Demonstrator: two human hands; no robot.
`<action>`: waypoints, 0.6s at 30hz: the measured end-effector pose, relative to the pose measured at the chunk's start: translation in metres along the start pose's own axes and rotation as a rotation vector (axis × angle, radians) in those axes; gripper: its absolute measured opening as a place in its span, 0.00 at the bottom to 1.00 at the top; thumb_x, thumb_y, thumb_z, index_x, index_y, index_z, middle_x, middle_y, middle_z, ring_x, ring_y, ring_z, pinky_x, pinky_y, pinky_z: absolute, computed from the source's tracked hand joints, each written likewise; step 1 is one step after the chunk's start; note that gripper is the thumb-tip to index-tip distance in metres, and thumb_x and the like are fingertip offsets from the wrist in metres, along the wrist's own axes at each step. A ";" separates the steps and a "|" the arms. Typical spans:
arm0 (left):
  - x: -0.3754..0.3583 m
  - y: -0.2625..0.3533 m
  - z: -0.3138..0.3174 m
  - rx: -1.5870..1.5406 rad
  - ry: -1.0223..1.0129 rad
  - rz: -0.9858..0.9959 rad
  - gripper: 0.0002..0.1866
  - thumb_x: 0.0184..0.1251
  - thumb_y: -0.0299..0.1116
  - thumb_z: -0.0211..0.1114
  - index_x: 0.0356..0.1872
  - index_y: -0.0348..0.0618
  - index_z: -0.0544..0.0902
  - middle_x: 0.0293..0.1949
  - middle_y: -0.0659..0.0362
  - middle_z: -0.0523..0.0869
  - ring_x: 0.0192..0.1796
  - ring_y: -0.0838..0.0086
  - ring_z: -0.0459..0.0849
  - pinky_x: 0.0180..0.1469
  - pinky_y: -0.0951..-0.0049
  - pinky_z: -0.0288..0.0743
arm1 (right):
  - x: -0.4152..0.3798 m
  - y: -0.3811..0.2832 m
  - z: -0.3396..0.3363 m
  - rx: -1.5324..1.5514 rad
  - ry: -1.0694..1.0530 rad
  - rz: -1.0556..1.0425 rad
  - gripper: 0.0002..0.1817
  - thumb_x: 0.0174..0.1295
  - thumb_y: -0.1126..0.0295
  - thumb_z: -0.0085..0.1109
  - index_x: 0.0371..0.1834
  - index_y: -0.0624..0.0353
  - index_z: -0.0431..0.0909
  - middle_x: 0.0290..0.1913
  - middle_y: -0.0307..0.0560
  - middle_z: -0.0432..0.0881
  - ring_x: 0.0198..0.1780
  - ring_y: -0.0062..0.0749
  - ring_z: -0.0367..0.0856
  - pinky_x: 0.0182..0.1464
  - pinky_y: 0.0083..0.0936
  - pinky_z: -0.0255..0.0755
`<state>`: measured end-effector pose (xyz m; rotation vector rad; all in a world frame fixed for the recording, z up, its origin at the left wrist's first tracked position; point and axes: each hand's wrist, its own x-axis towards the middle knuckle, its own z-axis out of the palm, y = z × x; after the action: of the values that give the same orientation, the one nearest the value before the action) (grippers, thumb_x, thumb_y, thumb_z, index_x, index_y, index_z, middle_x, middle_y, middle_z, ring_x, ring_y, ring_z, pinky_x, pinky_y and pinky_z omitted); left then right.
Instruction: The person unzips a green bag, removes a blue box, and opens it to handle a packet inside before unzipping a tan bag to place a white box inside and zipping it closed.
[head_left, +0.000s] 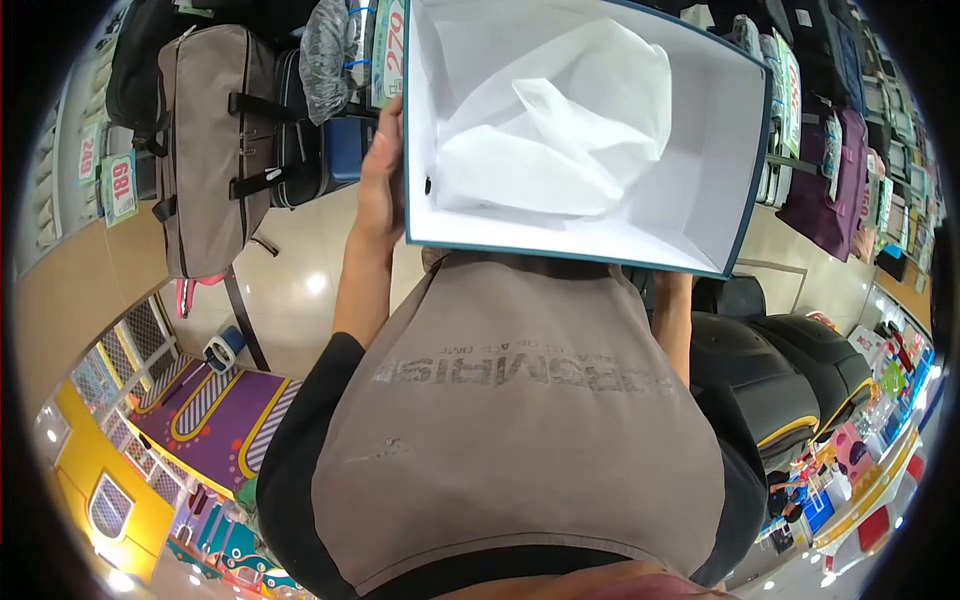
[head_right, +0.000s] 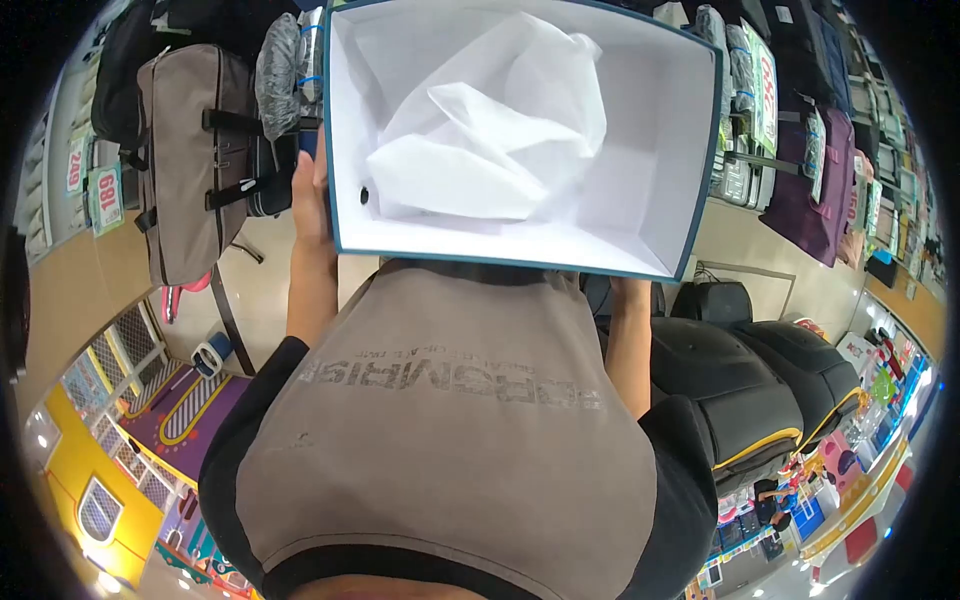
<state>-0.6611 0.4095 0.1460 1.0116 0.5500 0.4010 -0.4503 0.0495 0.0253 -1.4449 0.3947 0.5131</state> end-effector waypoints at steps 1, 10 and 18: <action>0.005 0.003 0.000 0.010 0.014 0.041 0.51 0.66 0.66 0.56 0.80 0.43 0.48 0.77 0.46 0.58 0.78 0.58 0.59 0.77 0.60 0.55 | 0.000 0.003 -0.002 -0.030 -0.017 0.010 0.20 0.70 0.61 0.62 0.52 0.71 0.80 0.46 0.50 0.85 0.42 0.28 0.82 0.40 0.28 0.74; 0.071 -0.004 -0.025 0.158 0.004 0.027 0.37 0.76 0.64 0.45 0.68 0.42 0.74 0.59 0.54 0.83 0.59 0.70 0.82 0.60 0.69 0.77 | 0.006 -0.057 -0.012 -0.985 -0.038 -0.509 0.23 0.70 0.60 0.63 0.57 0.70 0.78 0.53 0.52 0.83 0.52 0.32 0.82 0.50 0.31 0.77; 0.079 -0.016 -0.003 -0.039 -0.085 0.220 0.32 0.79 0.58 0.40 0.56 0.39 0.78 0.44 0.61 0.84 0.45 0.80 0.80 0.48 0.76 0.74 | -0.123 -0.182 0.152 -1.145 -0.848 -1.156 0.49 0.46 0.62 0.79 0.75 0.57 0.66 0.71 0.55 0.72 0.73 0.47 0.68 0.70 0.41 0.64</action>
<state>-0.5990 0.4472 0.1117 1.0505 0.3535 0.5590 -0.4589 0.1802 0.2586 -1.9968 -1.5750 0.3075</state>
